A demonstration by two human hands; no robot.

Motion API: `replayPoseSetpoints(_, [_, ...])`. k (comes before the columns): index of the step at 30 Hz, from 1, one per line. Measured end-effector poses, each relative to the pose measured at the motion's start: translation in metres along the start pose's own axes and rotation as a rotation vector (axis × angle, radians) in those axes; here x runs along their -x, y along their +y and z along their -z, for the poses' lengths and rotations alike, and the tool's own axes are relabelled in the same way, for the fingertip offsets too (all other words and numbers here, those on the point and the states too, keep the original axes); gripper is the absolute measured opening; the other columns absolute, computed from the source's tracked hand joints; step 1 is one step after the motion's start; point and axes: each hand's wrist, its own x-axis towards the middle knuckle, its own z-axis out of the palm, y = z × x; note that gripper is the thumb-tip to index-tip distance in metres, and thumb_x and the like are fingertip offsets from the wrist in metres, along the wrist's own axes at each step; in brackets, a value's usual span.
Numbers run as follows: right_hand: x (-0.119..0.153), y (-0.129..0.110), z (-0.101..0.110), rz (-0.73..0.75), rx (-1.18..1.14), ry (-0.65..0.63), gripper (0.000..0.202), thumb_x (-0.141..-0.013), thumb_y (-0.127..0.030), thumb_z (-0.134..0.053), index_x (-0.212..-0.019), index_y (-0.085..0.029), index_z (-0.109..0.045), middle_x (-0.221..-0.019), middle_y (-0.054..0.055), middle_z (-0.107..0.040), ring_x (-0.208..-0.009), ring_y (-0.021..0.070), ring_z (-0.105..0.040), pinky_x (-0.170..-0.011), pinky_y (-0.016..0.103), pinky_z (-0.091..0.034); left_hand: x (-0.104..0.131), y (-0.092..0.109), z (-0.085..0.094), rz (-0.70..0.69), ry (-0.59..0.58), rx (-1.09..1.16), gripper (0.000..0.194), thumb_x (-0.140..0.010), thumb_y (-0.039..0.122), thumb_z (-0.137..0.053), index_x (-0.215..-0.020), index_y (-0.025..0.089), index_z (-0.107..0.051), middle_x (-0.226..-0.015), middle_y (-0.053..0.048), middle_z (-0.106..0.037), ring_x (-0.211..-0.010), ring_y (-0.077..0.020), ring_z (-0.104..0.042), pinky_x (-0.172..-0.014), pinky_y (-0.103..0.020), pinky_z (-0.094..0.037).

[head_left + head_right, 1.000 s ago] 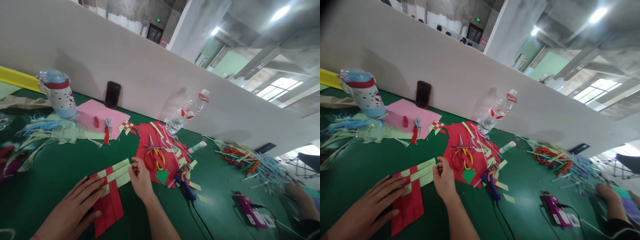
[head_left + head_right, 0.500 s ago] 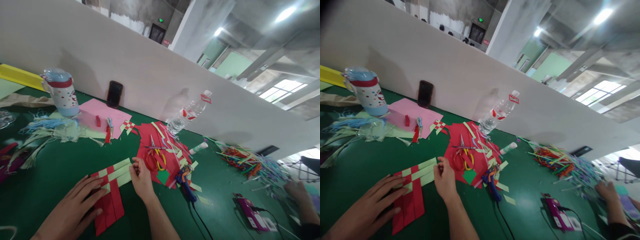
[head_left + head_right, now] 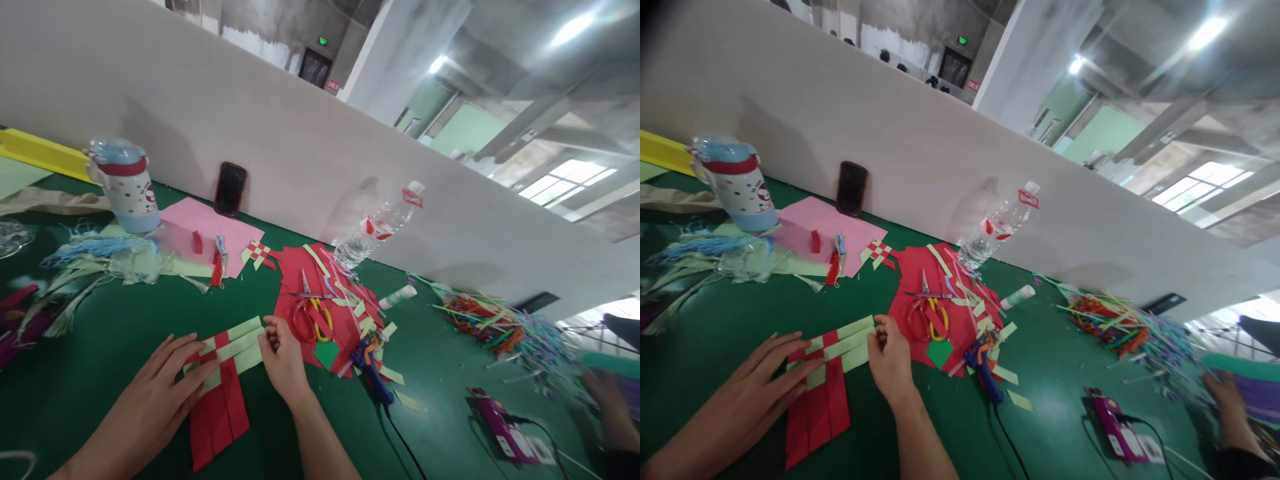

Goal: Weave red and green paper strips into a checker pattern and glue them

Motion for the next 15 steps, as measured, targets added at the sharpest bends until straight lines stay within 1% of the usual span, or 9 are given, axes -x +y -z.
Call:
replayPoseSetpoints(2, [0.0,0.0,0.0,0.001,0.001,0.001,0.034,-0.089,-0.028,-0.059,-0.12,-0.019,-0.066,-0.09,0.004,-0.07,-0.076,0.0178,-0.069,-0.069,0.028,-0.055,-0.006,-0.002,-0.003,-0.01,-0.016,-0.023,0.051,-0.094,0.011,-0.053,-0.137,0.036,-0.062,-0.136,-0.006,-0.061,-0.141,-0.0291,-0.046,-0.115,-0.05,-0.047])
replayPoseSetpoints(5, [0.0,-0.001,0.0,0.0,0.001,-0.003,0.034,-0.089,-0.028,-0.058,-0.12,-0.018,-0.066,-0.09,0.004,-0.07,-0.076,0.0174,-0.068,-0.069,0.028,-0.055,-0.011,-0.004,-0.008,0.026,-0.063,-0.013,0.067,-0.088,-0.002,-0.048,-0.138,0.04,-0.061,-0.14,-0.004,-0.06,-0.148,-0.0273,-0.041,-0.118,-0.05,-0.045])
replayPoseSetpoints(7, [0.0,0.0,0.0,0.002,0.002,-0.006,0.034,-0.088,-0.027,-0.058,-0.12,-0.018,-0.066,-0.09,0.004,-0.071,-0.076,0.0171,-0.068,-0.068,0.027,-0.055,-0.013,-0.004,-0.011,0.054,-0.091,0.012,0.074,-0.085,-0.007,-0.045,-0.138,0.041,-0.062,-0.142,-0.003,-0.06,-0.15,-0.027,-0.039,-0.119,-0.049,-0.044])
replayPoseSetpoints(11, [0.0,-0.001,-0.001,0.006,0.002,-0.006,0.033,-0.088,-0.026,-0.059,-0.121,-0.019,-0.066,-0.09,0.003,-0.072,-0.075,0.0162,-0.067,-0.069,0.027,-0.055,-0.011,-0.005,-0.017,0.071,-0.09,0.049,0.077,-0.081,-0.008,-0.043,-0.135,0.043,-0.065,-0.143,-0.002,-0.061,-0.149,-0.0276,-0.041,-0.115,-0.046,-0.05])
replayPoseSetpoints(15, [0.0,-0.002,0.0,0.006,0.007,-0.009,0.033,-0.089,-0.027,-0.059,-0.12,-0.019,-0.066,-0.091,0.004,-0.072,-0.076,0.0165,-0.068,-0.069,0.027,-0.056,-0.007,-0.007,-0.024,0.089,-0.095,0.029,0.076,-0.083,-0.007,-0.042,-0.135,0.043,-0.065,-0.146,-0.004,-0.059,-0.15,-0.0296,-0.04,-0.111,-0.048,-0.053])
